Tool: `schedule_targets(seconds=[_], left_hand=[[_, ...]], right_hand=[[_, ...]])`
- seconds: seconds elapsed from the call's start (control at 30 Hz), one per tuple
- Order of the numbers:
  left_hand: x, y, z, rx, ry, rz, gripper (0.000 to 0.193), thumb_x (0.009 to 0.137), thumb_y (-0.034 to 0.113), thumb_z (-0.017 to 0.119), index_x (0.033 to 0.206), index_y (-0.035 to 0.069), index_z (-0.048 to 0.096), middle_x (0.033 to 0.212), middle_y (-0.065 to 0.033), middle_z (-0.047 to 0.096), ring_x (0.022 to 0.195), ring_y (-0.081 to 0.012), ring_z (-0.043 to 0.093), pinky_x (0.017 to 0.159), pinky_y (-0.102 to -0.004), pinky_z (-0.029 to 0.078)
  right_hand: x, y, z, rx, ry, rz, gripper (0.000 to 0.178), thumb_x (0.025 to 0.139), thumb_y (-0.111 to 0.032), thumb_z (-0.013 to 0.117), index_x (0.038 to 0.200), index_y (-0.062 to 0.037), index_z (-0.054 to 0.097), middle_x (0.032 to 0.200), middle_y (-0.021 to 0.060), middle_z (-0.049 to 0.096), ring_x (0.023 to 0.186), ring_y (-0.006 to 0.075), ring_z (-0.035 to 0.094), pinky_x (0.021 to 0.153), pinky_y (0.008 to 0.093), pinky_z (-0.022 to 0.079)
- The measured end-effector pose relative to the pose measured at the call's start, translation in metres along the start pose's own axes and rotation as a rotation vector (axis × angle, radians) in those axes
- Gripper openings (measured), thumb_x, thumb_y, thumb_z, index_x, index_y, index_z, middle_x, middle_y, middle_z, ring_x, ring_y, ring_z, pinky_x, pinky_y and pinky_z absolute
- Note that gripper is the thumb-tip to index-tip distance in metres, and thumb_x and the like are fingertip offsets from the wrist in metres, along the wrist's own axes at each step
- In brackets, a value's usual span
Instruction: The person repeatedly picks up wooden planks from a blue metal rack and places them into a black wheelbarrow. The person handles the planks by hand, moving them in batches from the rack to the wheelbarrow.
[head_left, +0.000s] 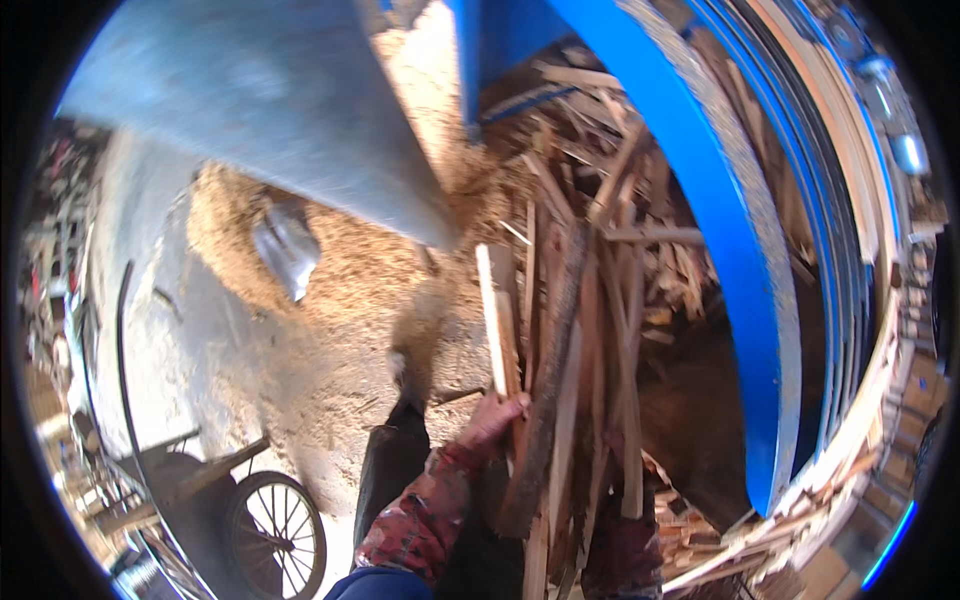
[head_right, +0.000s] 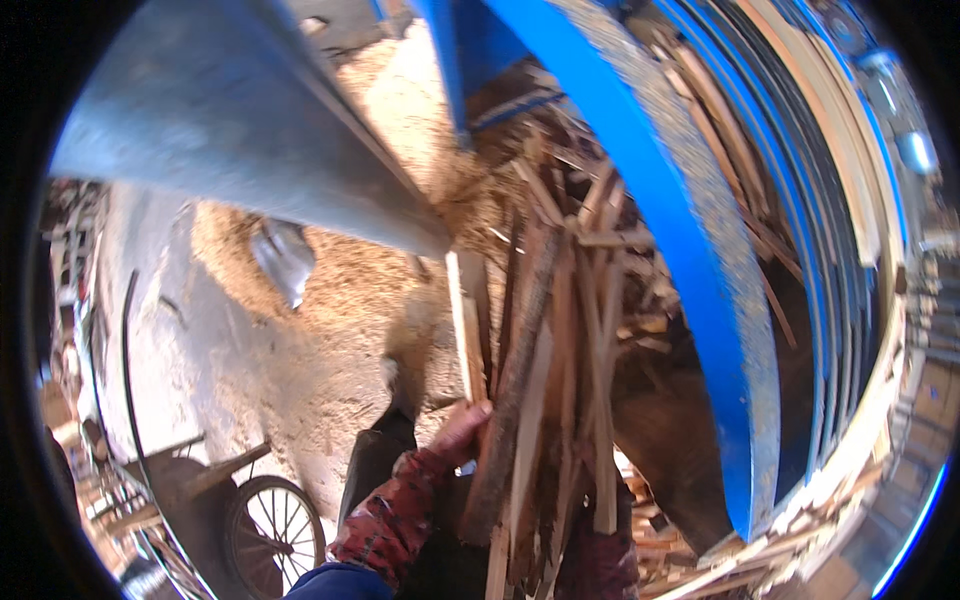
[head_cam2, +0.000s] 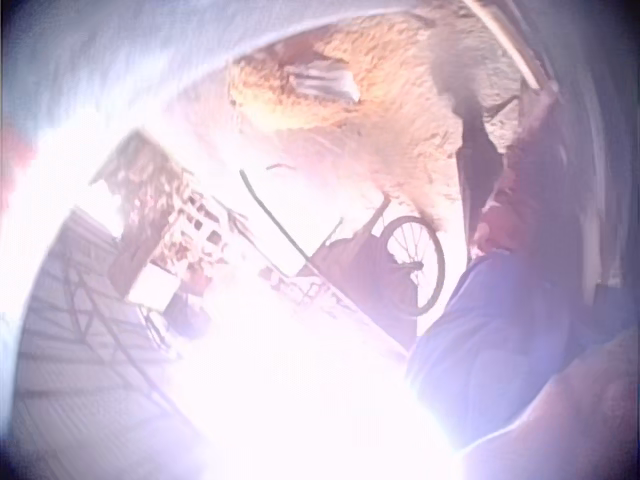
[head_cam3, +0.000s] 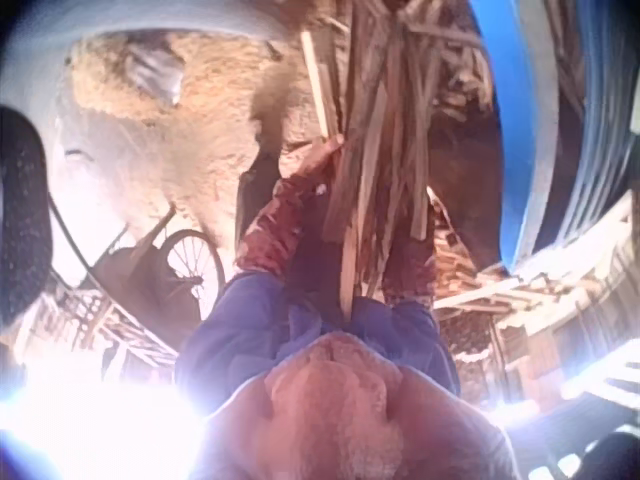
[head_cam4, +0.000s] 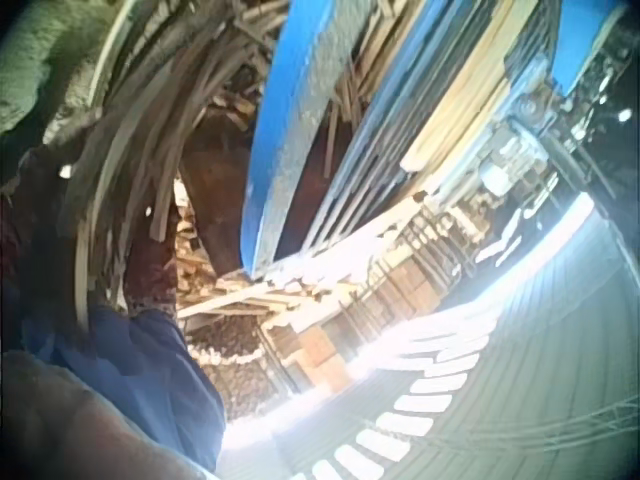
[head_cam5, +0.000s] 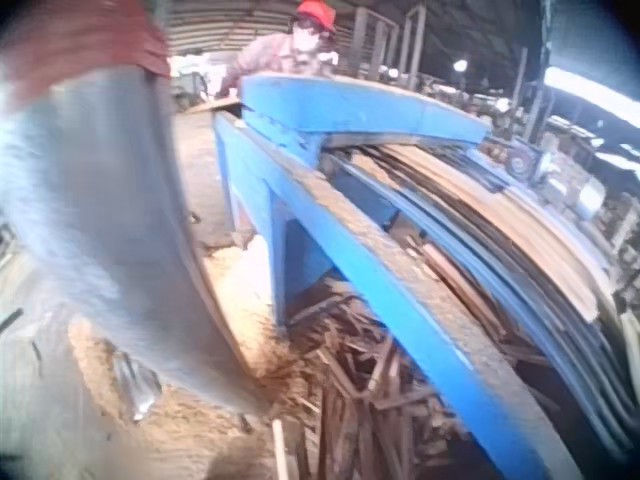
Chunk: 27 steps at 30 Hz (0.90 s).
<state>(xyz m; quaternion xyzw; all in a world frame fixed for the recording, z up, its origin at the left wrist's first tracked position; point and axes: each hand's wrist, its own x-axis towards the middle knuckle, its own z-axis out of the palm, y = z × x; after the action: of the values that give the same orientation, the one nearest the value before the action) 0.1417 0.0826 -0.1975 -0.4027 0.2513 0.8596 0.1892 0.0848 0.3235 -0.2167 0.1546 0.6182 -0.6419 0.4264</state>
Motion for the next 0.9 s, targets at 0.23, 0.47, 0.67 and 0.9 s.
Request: schedule_targets(seconds=[0.23,0.47,0.67,0.9], left_hand=[[-0.041,-0.02,-0.005,-0.007,0.029,-0.034,0.049,0.075,0.047,0.077,0.089,0.001,0.065,0.079,-0.0025,0.064,0.07,-0.0125,0.06,0.065,-0.0295,0.049],[-0.067,-0.061,-0.072,-0.104,-0.033,-0.007,0.058,0.076,0.051,0.075,0.103,0.001,0.064,0.087,-0.0056,0.067,0.075,-0.0155,0.063,0.07,-0.0316,0.05],[-0.139,-0.048,-0.128,-0.247,-0.026,0.01,0.056,0.083,0.039,0.072,0.123,0.003,0.055,0.106,-0.0077,0.066,0.095,-0.0184,0.064,0.084,-0.0336,0.051],[-0.192,-0.028,-0.19,-0.368,-0.05,0.148,0.062,0.081,0.036,0.074,0.126,0.001,0.051,0.108,-0.0093,0.066,0.096,-0.0221,0.064,0.087,-0.0384,0.051]], right_hand=[[0.007,0.022,0.077,-0.164,-0.022,0.023,0.065,0.077,-0.048,0.076,0.119,-0.0027,0.057,0.098,0.0048,0.063,0.088,0.0163,0.061,0.074,0.0296,0.05],[0.019,0.07,0.198,-0.277,-0.119,-0.019,0.064,0.077,-0.048,0.076,0.119,-0.0027,0.057,0.097,0.0044,0.063,0.087,0.0159,0.061,0.073,0.0294,0.05],[0.008,0.108,0.314,-0.328,-0.226,-0.066,0.063,0.078,-0.048,0.076,0.118,-0.0027,0.058,0.096,0.0041,0.063,0.086,0.0156,0.061,0.071,0.0291,0.05],[-0.025,0.138,0.422,-0.415,-0.351,-0.127,0.062,0.078,-0.048,0.075,0.117,-0.0028,0.058,0.095,0.0038,0.063,0.084,0.0152,0.06,0.07,0.0289,0.05]])
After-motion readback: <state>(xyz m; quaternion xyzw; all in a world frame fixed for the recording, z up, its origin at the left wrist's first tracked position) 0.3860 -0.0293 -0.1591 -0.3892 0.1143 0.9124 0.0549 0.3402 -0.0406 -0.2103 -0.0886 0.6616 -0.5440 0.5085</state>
